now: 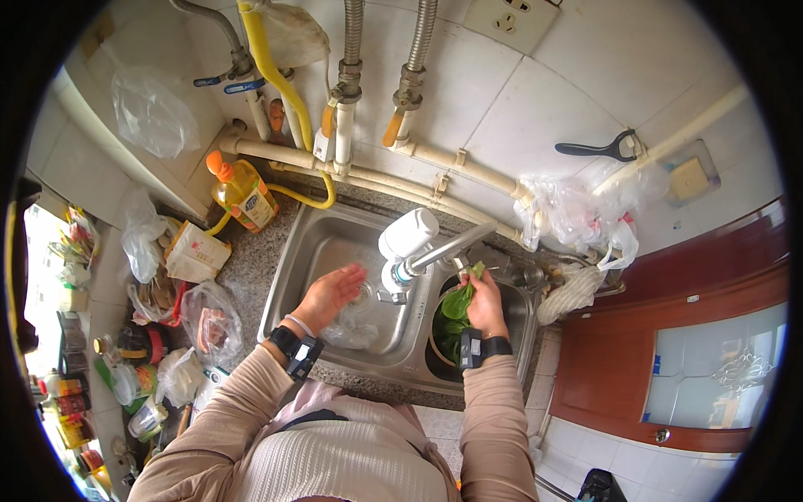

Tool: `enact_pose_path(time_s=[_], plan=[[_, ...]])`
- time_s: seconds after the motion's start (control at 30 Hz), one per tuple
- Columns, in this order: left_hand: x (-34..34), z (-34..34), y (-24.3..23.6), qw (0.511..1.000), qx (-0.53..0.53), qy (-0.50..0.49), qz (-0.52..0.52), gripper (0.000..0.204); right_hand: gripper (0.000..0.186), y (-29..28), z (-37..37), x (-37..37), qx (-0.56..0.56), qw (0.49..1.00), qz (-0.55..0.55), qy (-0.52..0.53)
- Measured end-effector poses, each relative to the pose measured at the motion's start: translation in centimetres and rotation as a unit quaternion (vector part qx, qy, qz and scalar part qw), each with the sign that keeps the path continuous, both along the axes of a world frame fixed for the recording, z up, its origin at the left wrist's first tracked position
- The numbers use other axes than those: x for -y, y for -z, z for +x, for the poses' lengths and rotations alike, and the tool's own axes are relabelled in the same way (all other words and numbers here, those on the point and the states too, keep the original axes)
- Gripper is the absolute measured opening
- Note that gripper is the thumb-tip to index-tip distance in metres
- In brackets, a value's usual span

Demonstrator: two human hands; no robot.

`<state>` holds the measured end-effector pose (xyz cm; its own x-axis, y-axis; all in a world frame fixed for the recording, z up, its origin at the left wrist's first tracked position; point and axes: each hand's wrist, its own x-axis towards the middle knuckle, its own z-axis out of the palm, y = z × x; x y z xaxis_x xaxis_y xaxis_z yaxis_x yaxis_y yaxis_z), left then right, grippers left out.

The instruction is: The person washes leafy green vegetables under running water in a kitchen sink, then transfers them into a wok on the stove and stirs them with a wooden spatula.

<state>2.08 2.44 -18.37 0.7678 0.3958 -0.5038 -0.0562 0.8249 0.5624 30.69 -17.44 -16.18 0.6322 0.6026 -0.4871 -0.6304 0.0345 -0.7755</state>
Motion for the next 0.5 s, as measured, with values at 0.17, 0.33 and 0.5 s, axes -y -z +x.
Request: enact_pose_path(time_s=[0.17,0.33,0.5], plan=[[0.7,0.9,-0.4,1.000,0.007,0.029,0.005,0.047,0.009,-3.0,0.3,-1.9,0.092,0.995,0.006,-0.037],[0.9,1.2,1.2,0.999,-0.052,0.001,0.006,0.051,0.012,0.1,-0.2,-1.5,0.090,0.988,-0.068,0.102],[1.8,1.1,2.2,0.993,-0.120,0.015,-0.002,0.055,0.011,0.0,1.6,-2.3,0.083,0.991,-0.036,0.099]])
